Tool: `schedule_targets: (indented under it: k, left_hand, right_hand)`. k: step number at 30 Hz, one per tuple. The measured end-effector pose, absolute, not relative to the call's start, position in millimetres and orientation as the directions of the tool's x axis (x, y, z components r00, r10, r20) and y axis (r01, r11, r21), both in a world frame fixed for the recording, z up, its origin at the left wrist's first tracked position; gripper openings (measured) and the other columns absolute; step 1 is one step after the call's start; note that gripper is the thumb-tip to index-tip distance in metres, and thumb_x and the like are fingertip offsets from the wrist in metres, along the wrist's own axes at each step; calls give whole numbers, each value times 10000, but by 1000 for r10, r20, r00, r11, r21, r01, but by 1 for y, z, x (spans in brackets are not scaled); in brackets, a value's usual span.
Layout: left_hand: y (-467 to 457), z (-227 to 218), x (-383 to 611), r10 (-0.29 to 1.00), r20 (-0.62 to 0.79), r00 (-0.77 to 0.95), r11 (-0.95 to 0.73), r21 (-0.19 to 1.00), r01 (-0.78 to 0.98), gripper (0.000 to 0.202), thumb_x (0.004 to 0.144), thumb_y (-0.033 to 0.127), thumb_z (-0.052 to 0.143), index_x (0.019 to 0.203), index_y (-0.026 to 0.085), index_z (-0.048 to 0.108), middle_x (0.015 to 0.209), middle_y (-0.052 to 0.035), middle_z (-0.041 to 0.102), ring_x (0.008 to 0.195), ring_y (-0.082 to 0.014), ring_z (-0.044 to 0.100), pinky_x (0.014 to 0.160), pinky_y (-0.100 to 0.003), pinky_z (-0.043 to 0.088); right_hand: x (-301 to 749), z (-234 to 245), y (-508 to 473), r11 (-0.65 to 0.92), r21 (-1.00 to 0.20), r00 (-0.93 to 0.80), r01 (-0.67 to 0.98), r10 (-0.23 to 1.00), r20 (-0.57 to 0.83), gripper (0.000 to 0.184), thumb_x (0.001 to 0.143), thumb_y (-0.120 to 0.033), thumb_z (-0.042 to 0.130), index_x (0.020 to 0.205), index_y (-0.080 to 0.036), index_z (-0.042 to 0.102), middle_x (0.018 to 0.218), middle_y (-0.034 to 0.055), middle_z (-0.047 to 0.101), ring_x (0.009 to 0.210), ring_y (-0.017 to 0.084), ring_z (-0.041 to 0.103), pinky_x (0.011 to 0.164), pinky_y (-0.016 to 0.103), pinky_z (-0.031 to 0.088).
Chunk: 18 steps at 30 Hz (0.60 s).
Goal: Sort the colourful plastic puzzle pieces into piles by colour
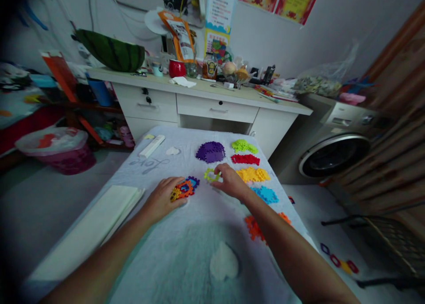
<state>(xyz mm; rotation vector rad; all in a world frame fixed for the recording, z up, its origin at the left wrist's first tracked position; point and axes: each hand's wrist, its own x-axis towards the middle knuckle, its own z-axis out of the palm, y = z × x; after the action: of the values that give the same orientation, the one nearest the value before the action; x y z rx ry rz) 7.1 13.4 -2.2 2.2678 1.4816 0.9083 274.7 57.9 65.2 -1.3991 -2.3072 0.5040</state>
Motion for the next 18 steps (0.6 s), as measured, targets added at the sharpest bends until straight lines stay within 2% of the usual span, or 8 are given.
schedule_targets:
  k: [4, 7, 10, 14, 18]
  left_hand:
    - [12, 0, 3, 893, 370, 255, -418, 474, 775, 595, 722, 417, 726, 1255, 239, 530, 1237, -77, 598, 1131, -285, 541, 973, -435, 432]
    - [10, 3, -3, 908, 352, 227, -373, 434, 820, 630, 729, 511, 699, 1262, 224, 524, 1236, -93, 590, 1137, -301, 535, 978, -445, 426]
    - [7, 4, -8, 935, 287, 208, -319, 427, 846, 698, 721, 588, 671, 1292, 222, 505, 1255, -103, 569, 1137, -313, 536, 969, -448, 432]
    - [2, 9, -10, 966, 148, 212, -255, 420, 871, 715, 715, 544, 672, 1322, 220, 482, 1247, -94, 558, 1105, -287, 560, 958, -404, 437]
    - [0, 14, -9, 969, 74, 234, -243, 434, 868, 631, 736, 482, 657, 1295, 233, 505, 1232, -73, 558, 1080, -250, 578, 941, -350, 441]
  right_hand:
    - [309, 64, 88, 311, -527, -238, 791, 950, 202, 204, 704, -226, 736, 864, -191, 614, 891, 10, 597, 773, 140, 557, 675, 241, 418]
    - [336, 64, 116, 114, -549, 1, 828, 979, 205, 157, 680, -209, 739, 802, -184, 643, 736, -19, 575, 665, 123, 528, 614, 223, 379]
    - [363, 63, 145, -71, -576, 225, 814, 954, 201, 156, 675, -217, 747, 795, -177, 657, 625, -36, 546, 563, 109, 496, 548, 217, 348]
    - [396, 55, 182, -269, -531, 409, 803, 898, 163, 200, 692, -212, 741, 874, -154, 681, 588, -29, 564, 519, 109, 510, 516, 211, 360]
    - [418, 45, 212, -368, -455, 478, 811, 865, 154, 182, 731, -171, 684, 908, -135, 704, 628, 10, 628, 588, 135, 603, 550, 207, 411]
